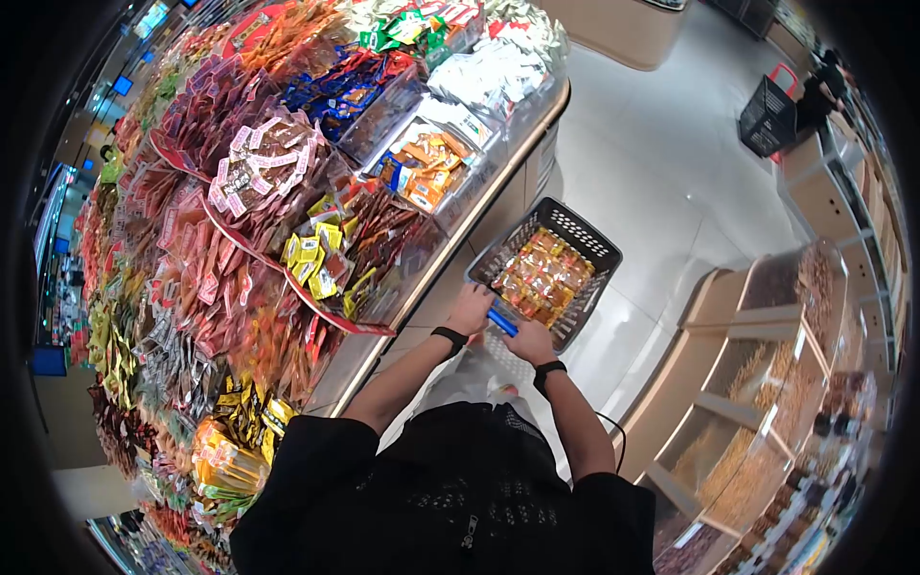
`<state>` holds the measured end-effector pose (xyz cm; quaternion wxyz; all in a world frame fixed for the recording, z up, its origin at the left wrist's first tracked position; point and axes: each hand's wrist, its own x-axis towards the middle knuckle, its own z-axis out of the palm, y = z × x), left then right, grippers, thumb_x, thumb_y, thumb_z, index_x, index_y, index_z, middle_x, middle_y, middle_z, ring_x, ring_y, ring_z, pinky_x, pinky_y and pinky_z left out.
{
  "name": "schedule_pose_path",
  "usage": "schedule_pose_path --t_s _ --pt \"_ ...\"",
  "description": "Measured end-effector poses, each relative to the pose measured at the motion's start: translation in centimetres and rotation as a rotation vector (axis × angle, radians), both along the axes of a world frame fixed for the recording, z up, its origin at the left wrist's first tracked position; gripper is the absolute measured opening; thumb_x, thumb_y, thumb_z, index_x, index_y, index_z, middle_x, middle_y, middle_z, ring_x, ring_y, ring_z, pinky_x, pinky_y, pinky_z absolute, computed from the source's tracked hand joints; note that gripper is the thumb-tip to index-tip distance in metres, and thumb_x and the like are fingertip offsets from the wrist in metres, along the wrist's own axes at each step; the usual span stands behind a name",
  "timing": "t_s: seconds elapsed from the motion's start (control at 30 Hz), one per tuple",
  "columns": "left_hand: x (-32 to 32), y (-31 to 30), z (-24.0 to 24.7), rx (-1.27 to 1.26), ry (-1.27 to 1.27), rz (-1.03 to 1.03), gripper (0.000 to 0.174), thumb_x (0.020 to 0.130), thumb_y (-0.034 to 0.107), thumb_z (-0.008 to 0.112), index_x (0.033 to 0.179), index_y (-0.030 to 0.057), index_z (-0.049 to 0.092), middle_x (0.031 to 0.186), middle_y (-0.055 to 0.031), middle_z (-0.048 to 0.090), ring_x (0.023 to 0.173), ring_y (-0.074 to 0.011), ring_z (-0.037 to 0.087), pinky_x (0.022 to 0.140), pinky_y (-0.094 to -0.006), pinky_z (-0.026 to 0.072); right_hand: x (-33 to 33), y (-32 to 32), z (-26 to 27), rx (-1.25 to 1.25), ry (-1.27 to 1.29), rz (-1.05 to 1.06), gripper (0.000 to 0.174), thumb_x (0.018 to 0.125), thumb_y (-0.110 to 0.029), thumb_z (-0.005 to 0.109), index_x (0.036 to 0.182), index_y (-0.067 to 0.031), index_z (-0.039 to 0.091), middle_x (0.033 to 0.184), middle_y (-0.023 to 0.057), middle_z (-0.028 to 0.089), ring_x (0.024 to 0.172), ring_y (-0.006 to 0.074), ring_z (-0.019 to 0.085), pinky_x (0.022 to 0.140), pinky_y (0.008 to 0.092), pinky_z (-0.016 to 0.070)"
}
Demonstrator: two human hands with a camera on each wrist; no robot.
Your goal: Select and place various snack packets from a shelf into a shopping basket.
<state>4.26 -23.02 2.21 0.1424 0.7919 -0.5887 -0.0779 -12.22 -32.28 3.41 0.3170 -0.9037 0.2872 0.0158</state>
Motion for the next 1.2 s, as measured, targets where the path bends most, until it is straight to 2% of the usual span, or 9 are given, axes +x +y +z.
schedule_pose_path --t_s 0.27,0.33,0.47,0.57,0.93,1.0,1.07,1.13,1.2 --pt "3.0 -12.7 -0.6 -0.018 0.055 -0.169 0.027 0.070 0.011 0.061 0.097 0.0077 0.062 0.101 -0.0145 0.056 0.103 -0.0342 0.049 0.096 -0.0460 0.0347 1.7 -12.7 0.6 0.009 0.010 -0.062 0.030 0.066 -0.033 0.067 0.081 -0.0068 0.068 0.067 0.0183 0.063 0.065 0.0348 0.063 0.066 0.0426 0.0523" --pt "3.8 -16.2 -2.2 -0.163 0.067 -0.204 0.029 0.068 0.015 0.063 0.096 0.0084 0.062 0.100 -0.0149 0.056 0.103 -0.0348 0.049 0.095 -0.0456 0.0354 1.8 -15.6 0.2 -0.091 0.031 -0.123 0.030 0.065 -0.034 0.067 0.076 -0.0063 0.067 0.066 0.0177 0.063 0.064 0.0350 0.063 0.065 0.0423 0.0519" --pt "5.2 -21.2 -0.6 0.044 0.269 -0.280 0.031 0.066 0.015 0.062 0.096 0.0071 0.061 0.101 -0.0187 0.055 0.102 -0.0376 0.049 0.094 -0.0454 0.0360 2.4 -21.5 -0.3 -0.074 0.035 -0.135 0.030 0.063 -0.034 0.067 0.074 -0.0067 0.066 0.066 0.0177 0.062 0.064 0.0352 0.062 0.064 0.0428 0.0514" --pt "5.1 -24.2 -1.8 -0.175 0.160 -0.249 0.032 0.071 0.016 0.063 0.101 0.0070 0.056 0.102 -0.0169 0.053 0.098 -0.0364 0.048 0.084 -0.0440 0.0377 3.1 -24.5 1.3 -0.096 0.074 -0.128 0.028 0.064 -0.033 0.067 0.074 -0.0069 0.066 0.066 0.0171 0.062 0.065 0.0346 0.062 0.064 0.0425 0.0514" --pt "7.8 -33.2 2.4 0.091 0.407 -0.286 0.037 0.069 0.018 0.063 0.104 0.0076 0.056 0.100 -0.0162 0.053 0.098 -0.0358 0.049 0.084 -0.0458 0.0378 5.0 -34.8 1.7 -0.043 -0.004 -0.001 0.026 0.064 -0.027 0.067 0.072 -0.0025 0.064 0.062 0.0191 0.059 0.061 0.0359 0.060 0.060 0.0416 0.0492" --pt "8.2 -33.7 2.7 0.144 0.482 -0.262 0.041 0.068 0.015 0.062 0.108 0.0076 0.056 0.102 -0.0158 0.054 0.101 -0.0349 0.049 0.088 -0.0445 0.0373 5.0 -35.8 1.0 0.051 -0.126 -0.026 0.025 0.067 -0.024 0.067 0.064 -0.0004 0.058 0.057 0.0210 0.054 0.053 0.0364 0.055 0.052 0.0416 0.0433" --pt "9.5 -34.5 -0.3 -0.065 0.706 -0.244 0.043 0.065 0.019 0.067 0.106 0.0089 0.060 0.098 -0.0143 0.059 0.099 -0.0351 0.053 0.088 -0.0411 0.0402 5.6 -37.5 1.4 0.092 -0.070 0.012 0.030 0.071 -0.026 0.069 0.066 0.0007 0.058 0.057 0.0175 0.055 0.053 0.0288 0.057 0.053 0.0377 0.0426" --pt "11.3 -34.5 1.5 -0.091 0.717 -0.244 0.033 0.076 0.020 0.063 0.107 0.0070 0.060 0.091 -0.0119 0.063 0.087 -0.0289 0.059 0.078 -0.0356 0.0461 5.7 -38.6 1.3 0.300 0.000 0.073 0.034 0.076 -0.031 0.070 0.069 0.0004 0.059 0.059 0.0117 0.056 0.056 0.0189 0.056 0.054 0.0340 0.0420" --pt "13.5 -32.8 4.3 -0.142 1.093 0.166 0.024 0.085 0.015 0.058 0.107 0.0048 0.060 0.087 -0.0071 0.064 0.077 -0.0181 0.060 0.069 -0.0299 0.0481 5.4 -39.4 0.7 0.346 0.016 0.129 0.034 0.082 -0.032 0.067 0.073 -0.0004 0.061 0.062 0.0050 0.057 0.060 0.0118 0.054 0.057 0.0296 0.0422"
